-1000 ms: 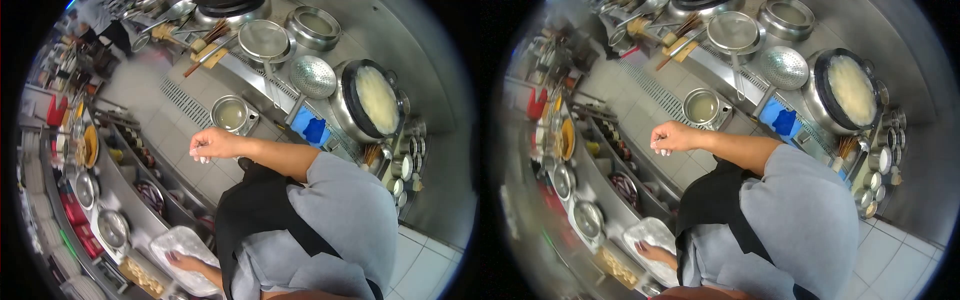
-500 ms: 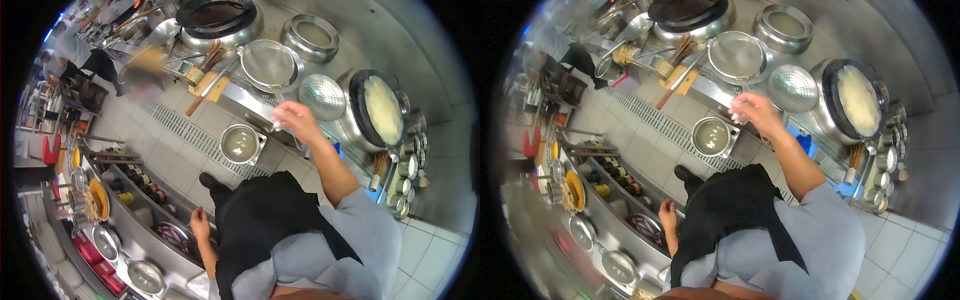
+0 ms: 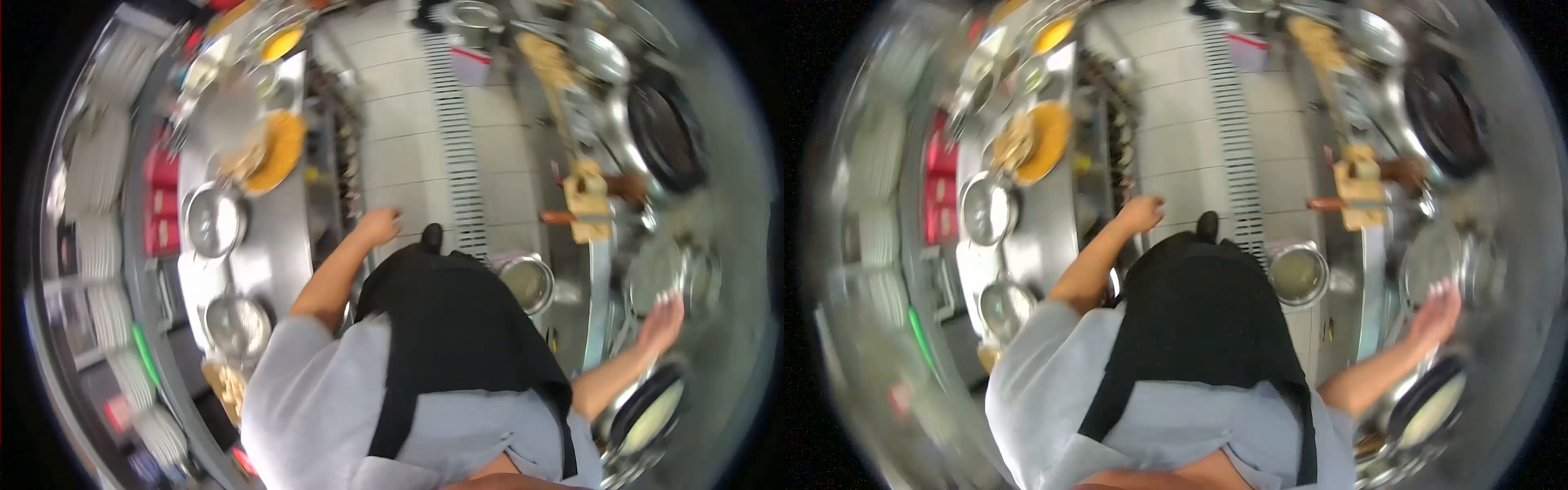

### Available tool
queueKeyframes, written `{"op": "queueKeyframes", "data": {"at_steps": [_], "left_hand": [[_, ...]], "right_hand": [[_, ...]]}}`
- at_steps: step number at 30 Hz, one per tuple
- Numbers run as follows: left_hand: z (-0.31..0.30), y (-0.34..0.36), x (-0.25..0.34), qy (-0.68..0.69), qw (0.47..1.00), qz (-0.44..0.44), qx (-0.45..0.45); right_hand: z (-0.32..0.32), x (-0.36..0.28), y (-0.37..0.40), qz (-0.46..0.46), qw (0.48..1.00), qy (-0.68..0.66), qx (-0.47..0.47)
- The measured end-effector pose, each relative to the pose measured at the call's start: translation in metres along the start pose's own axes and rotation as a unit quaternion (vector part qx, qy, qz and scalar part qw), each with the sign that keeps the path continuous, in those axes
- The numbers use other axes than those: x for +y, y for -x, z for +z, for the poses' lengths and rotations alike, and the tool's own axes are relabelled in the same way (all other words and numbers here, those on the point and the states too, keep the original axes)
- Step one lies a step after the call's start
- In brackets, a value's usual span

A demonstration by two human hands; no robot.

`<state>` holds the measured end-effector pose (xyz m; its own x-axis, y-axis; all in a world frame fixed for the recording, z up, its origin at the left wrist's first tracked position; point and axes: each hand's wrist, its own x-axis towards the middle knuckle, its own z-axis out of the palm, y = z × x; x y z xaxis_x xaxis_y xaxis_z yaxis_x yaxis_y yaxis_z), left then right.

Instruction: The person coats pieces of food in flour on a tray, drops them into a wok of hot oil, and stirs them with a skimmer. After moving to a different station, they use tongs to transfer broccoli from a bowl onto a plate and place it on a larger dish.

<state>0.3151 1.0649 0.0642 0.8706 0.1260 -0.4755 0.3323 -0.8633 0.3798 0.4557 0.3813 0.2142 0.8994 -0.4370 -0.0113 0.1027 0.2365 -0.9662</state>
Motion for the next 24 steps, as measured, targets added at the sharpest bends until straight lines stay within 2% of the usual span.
{"op": "queueKeyframes", "data": {"at_steps": [1, 3, 5, 6, 7, 8, 9, 10, 11, 13, 14, 15, 16, 17, 18, 20, 22, 24], "left_hand": [[-0.025, -0.012, 0.01, -0.01, 1.0, -0.005, -0.008], [-0.033, -0.05, 0.003, -0.011, 1.0, 0.014, 0.011], [-0.039, -0.068, 0.006, -0.008, 1.0, 0.026, 0.0], [-0.048, -0.09, 0.017, -0.012, 0.999, 0.05, -0.007], [-0.035, -0.105, 0.019, 0.046, 0.997, 0.053, -0.027], [-0.044, -0.112, 0.037, 0.043, 0.997, 0.041, -0.04], [-0.033, -0.13, 0.023, 0.058, 0.993, 0.08, -0.067], [-0.039, -0.132, 0.031, 0.034, 0.993, 0.084, -0.079], [-0.045, -0.132, 0.04, 0.01, 0.992, 0.089, -0.09], [-0.013, -0.172, -0.016, 0.028, 0.984, 0.103, -0.145], [-0.04, -0.16, 0.02, 0.019, 0.985, 0.052, -0.163], [-0.04, -0.174, 0.0, -0.034, 0.979, 0.067, -0.188], [-0.03, -0.192, -0.044, -0.019, 0.982, 0.06, -0.179], [0.024, -0.234, -0.146, 0.255, 0.948, 0.032, -0.186], [0.0, -0.246, -0.147, -0.087, 0.948, 0.231, -0.199], [-0.042, -0.24, -0.108, -0.135, 0.954, 0.067, -0.257], [-0.062, -0.249, -0.113, -0.024, 0.976, 0.095, -0.196], [-0.101, -0.258, -0.046, -0.077, 0.98, 0.044, -0.181]], "right_hand": [[-0.005, 0.007, -0.005, -0.002, 1.0, -0.005, -0.012], [0.009, 0.028, -0.033, -0.005, 1.0, -0.009, -0.02], [-0.01, 0.027, -0.03, 0.005, 1.0, -0.015, -0.025], [0.001, 0.026, -0.023, 0.009, 1.0, -0.01, -0.002], [0.01, 0.016, -0.022, 0.006, 0.999, 0.0, 0.042], [0.035, 0.006, -0.018, -0.001, 0.997, 0.023, 0.069], [0.058, -0.005, -0.011, -0.007, 0.996, -0.003, 0.087], [0.05, -0.004, -0.028, -0.002, 0.994, -0.019, 0.106], [0.031, -0.002, -0.043, -0.018, 0.996, -0.058, 0.061], [0.016, -0.005, -0.071, -0.05, 0.993, -0.072, 0.084], [0.025, -0.013, -0.084, -0.054, 0.988, -0.066, 0.131], [0.017, -0.016, -0.106, -0.059, 0.983, -0.06, 0.161], [0.006, -0.016, -0.131, -0.059, 0.979, -0.06, 0.184], [-0.009, -0.013, -0.155, -0.065, 0.975, -0.066, 0.201], [-0.026, -0.011, -0.187, -0.066, 0.968, -0.063, 0.235], [-0.063, -0.005, -0.244, -0.068, 0.956, -0.068, 0.277], [-0.092, -0.001, -0.291, -0.03, 0.946, -0.066, 0.315], [-0.147, 0.023, -0.335, -0.03, 0.942, -0.036, 0.331]]}}
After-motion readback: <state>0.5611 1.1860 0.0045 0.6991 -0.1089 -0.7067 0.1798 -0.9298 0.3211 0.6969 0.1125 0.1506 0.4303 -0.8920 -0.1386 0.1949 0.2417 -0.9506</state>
